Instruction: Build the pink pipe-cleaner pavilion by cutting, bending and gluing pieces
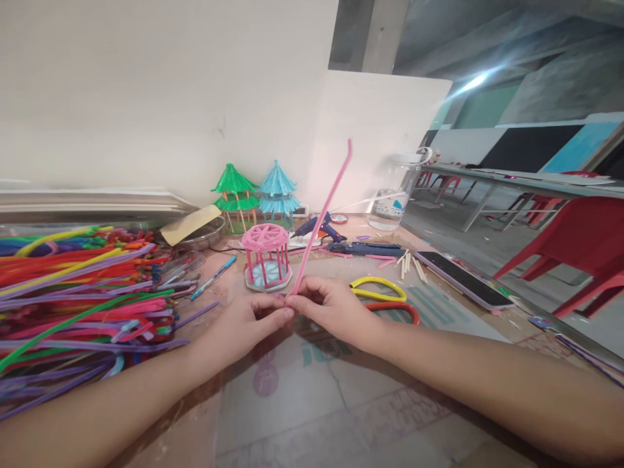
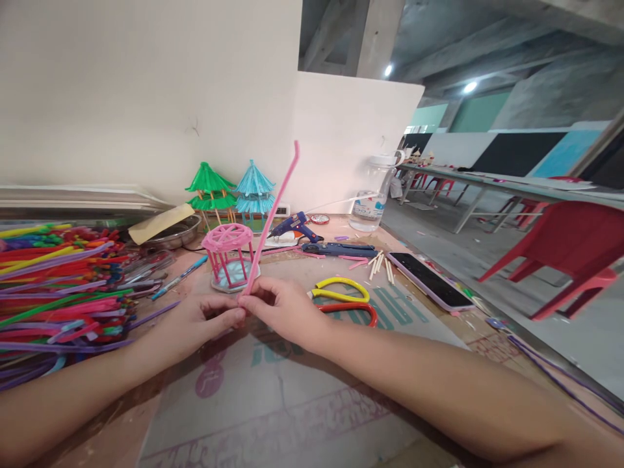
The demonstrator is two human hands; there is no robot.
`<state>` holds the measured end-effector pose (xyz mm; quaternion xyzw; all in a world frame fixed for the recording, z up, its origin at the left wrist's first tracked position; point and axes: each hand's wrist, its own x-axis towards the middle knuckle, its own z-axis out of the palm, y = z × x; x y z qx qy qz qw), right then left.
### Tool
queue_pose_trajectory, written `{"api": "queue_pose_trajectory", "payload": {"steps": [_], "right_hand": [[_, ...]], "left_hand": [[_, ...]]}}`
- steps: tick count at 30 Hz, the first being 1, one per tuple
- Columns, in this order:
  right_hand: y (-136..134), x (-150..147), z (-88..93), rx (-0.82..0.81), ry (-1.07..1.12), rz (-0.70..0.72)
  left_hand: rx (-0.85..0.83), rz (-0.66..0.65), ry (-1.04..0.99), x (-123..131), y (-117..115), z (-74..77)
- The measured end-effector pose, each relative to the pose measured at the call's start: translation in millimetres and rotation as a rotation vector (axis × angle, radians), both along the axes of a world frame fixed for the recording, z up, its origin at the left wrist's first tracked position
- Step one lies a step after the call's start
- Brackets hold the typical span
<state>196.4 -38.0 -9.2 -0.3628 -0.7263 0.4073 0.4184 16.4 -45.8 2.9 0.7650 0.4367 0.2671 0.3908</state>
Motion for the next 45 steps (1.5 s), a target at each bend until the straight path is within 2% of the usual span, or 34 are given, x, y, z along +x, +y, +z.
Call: {"api": "queue_pose_trajectory", "payload": {"steps": [7, 14, 22, 27, 31, 34, 40, 45], "right_hand": [[-1, -1, 2.0, 0.046, -0.048, -0.03], [3, 9, 12.5, 0.181, -0.132, 0.002], [4, 11, 6.9, 0.172, -0.128, -0.007], [4, 15, 21.5, 0.262, -0.268, 0.016], [4, 29, 37.1, 0.338, -0.445, 0.095], [1, 47, 40.5, 0.368, -0.586, 0.07], [0, 87, 27.9, 0.382, -0.783, -0.077], [-1, 106, 21.0, 0.386, -0.931, -0.174]], "left_hand": [[-0.003, 0.026, -0.01, -1, 0, -1.9], [-0.082, 0.053, -0.079, -2, 2, -5.1], [-0.195, 0.065, -0.19, -3, 5, -4.1], [-0.279, 0.106, -0.26, -4, 5, -4.8], [-0.342, 0.146, -0.285, -2, 4, -3.7], [-0.415, 0.195, -0.328, -1, 4, -3.2], [-0.423, 0.129, -0.357, -4, 7, -9.6], [-0.394, 0.102, -0.358, -5, 9, -12.7]]}}
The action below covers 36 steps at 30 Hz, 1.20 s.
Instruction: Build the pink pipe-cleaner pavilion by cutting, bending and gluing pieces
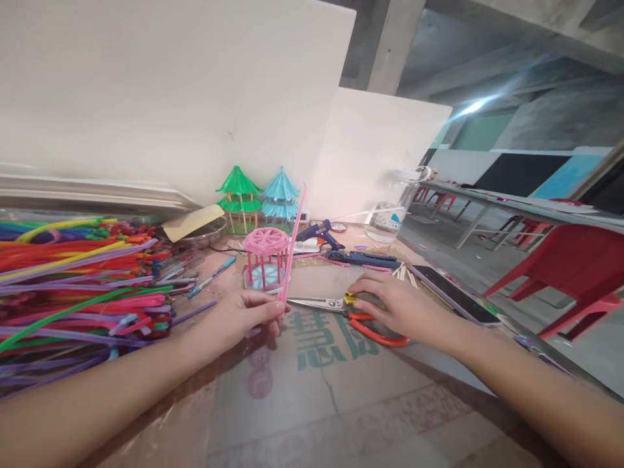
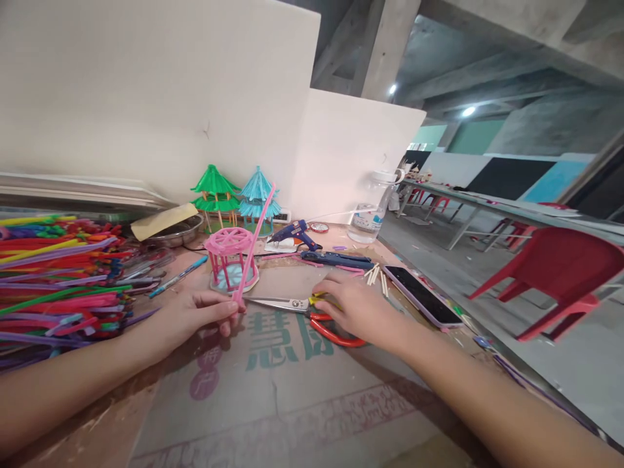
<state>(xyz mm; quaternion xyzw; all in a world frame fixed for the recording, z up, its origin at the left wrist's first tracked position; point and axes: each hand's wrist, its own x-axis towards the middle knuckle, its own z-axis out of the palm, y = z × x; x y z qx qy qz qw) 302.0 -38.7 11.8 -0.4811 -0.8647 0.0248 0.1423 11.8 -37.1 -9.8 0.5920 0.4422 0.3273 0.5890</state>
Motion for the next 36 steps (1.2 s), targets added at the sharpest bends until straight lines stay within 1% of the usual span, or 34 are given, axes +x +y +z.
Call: {"api": "queue_pose_trajectory", "payload": {"steps": [3, 6, 9, 12, 16, 18, 22, 25, 27, 30, 33, 36], "right_hand": [[-2, 6, 3.0, -0.089, -0.043, -0.013], [-4, 8, 6.8, -0.201, -0.049, 0.016], [-4, 9, 6.1, -0.251, -0.044, 0.058], [-6, 6, 1.9, -0.228, -0.071, 0.109], [-12, 0, 0.6, -0.129, -0.17, 0.075], [-12, 0, 3.4, -0.119, -0.147, 0.076], [-4, 14, 13.4, -0.215, -0.03, 0.113], [2, 28, 20.5, -0.314, 0.069, 0.131], [2, 32, 23.3, -0.353, 0.119, 0.146], [-3, 27, 24.9, -0.378, 0.126, 0.152], [-10, 16, 26.3, -0.381, 0.056, 0.15], [-14, 5, 30.1, -0.364, 0.044, 0.213]], "left_hand": [[0.027, -0.003, 0.014, 0, 0, -0.2], [0.063, 0.004, 0.089, 0, -1, 1.4], [0.124, 0.014, 0.161, 1, -4, 5.2], [0.157, 0.016, 0.195, 2, -7, 9.0], [0.144, 0.039, 0.186, 4, -8, 10.4], [0.15, 0.04, 0.169, 3, -8, 9.9], [0.174, 0.047, 0.15, 2, -7, 9.6], [0.16, 0.078, 0.151, 2, -7, 11.1], [0.149, 0.086, 0.145, 2, -7, 12.2], [0.137, 0.085, 0.131, 3, -8, 12.7], [0.152, 0.081, 0.132, 4, -9, 12.3], [0.168, 0.071, 0.129, 4, -9, 11.6]]}}
